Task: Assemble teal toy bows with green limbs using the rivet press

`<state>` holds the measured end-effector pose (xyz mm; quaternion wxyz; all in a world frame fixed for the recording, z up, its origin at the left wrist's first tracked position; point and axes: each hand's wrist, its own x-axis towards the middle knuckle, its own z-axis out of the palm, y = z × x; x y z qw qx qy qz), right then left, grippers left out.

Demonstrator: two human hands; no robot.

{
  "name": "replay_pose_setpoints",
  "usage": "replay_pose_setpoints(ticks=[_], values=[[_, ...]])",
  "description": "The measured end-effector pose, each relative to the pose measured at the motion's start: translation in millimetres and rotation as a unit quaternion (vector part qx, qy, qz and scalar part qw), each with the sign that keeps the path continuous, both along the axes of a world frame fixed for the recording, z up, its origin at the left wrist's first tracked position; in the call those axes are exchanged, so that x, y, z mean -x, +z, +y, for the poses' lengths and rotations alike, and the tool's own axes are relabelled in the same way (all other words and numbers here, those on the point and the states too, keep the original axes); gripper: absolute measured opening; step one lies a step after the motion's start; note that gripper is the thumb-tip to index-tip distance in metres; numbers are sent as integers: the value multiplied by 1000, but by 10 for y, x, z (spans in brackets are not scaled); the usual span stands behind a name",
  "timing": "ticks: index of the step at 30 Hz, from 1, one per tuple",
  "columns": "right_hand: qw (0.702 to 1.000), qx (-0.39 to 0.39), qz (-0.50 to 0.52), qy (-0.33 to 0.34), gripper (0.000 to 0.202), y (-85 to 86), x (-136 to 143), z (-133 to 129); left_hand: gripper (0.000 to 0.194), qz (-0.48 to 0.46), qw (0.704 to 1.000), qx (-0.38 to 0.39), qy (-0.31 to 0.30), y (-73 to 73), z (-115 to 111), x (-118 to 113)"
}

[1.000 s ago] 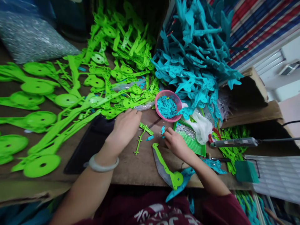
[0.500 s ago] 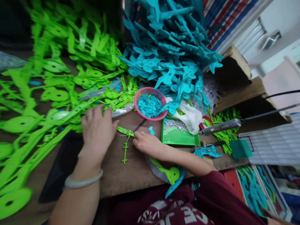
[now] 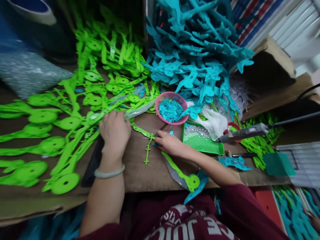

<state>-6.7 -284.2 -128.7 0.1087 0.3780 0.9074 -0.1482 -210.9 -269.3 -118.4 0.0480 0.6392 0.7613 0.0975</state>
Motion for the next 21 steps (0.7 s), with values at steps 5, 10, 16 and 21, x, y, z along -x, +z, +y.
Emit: replay_pose_setpoints(ticks=[5, 10, 16, 21], values=[[1000, -12, -6, 13, 13, 42, 75, -43, 30, 27, 998, 24, -43, 55, -171, 127], [999, -19, -19, 36, 23, 40, 159, -58, 35, 8, 1000, 10, -24, 288, -87, 153], [998, 2, -57, 35, 29, 9, 270, -30, 35, -30, 998, 38, 42, 271, 424, 254], [998, 36, -24, 55, 25, 133, 279, -60, 30, -73, 991, 114, 12, 39, 500, 504]])
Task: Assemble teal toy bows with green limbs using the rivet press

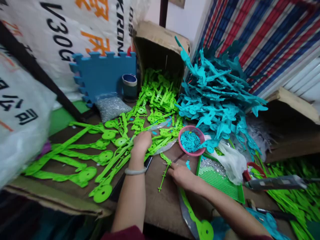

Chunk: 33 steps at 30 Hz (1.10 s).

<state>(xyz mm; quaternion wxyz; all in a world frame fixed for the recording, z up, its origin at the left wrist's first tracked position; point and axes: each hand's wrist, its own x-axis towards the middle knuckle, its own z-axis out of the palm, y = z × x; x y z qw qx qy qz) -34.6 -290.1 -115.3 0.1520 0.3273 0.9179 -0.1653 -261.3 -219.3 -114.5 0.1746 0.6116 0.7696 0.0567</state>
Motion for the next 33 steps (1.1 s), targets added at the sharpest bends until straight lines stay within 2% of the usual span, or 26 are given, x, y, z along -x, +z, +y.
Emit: replay_pose_setpoints(ticks=[3, 6, 8, 10, 11, 12, 16, 21, 24, 27, 30, 33], values=[[998, 38, 55, 13, 19, 216, -30, 117, 25, -33, 999, 3, -37, -55, -3, 141], [984, 81, 153, -29, 19, 482, -51, 392, 29, -26, 999, -45, -14, -68, 37, 205], [942, 133, 279, -130, 22, 632, -58, 627, 34, -12, 996, -85, 18, -85, 83, 197], [877, 168, 383, -235, 22, 739, -59, 872, 36, -3, 992, -114, 46, -118, 132, 159], [854, 170, 411, -271, 20, 775, -52, 994, 37, -1, 991, -122, 57, -137, 155, 135], [846, 159, 419, -289, 20, 799, -37, 1117, 38, 0, 989, -129, 66, -157, 177, 111], [873, 92, 369, -306, 30, 775, 144, 1621, 35, -1, 985, -152, 83, -217, 241, 37], [943, 14, 196, -269, 25, 517, 557, 2166, 30, -13, 976, -192, 104, -263, 239, 36], [973, -30, 83, -212, 32, 357, 759, 2383, 35, -23, 962, -217, 163, -291, 227, 94], [986, -56, -6, -156, 36, 257, 883, 2560, 38, -38, 938, -242, 245, -312, 212, 211], [990, -69, -55, -110, 39, 192, 954, 2710, 39, -56, 905, -268, 325, -322, 169, 342], [993, -67, -68, -72, 40, 112, 1002, 2776, 41, -69, 876, -298, 372, -319, 124, 410]])
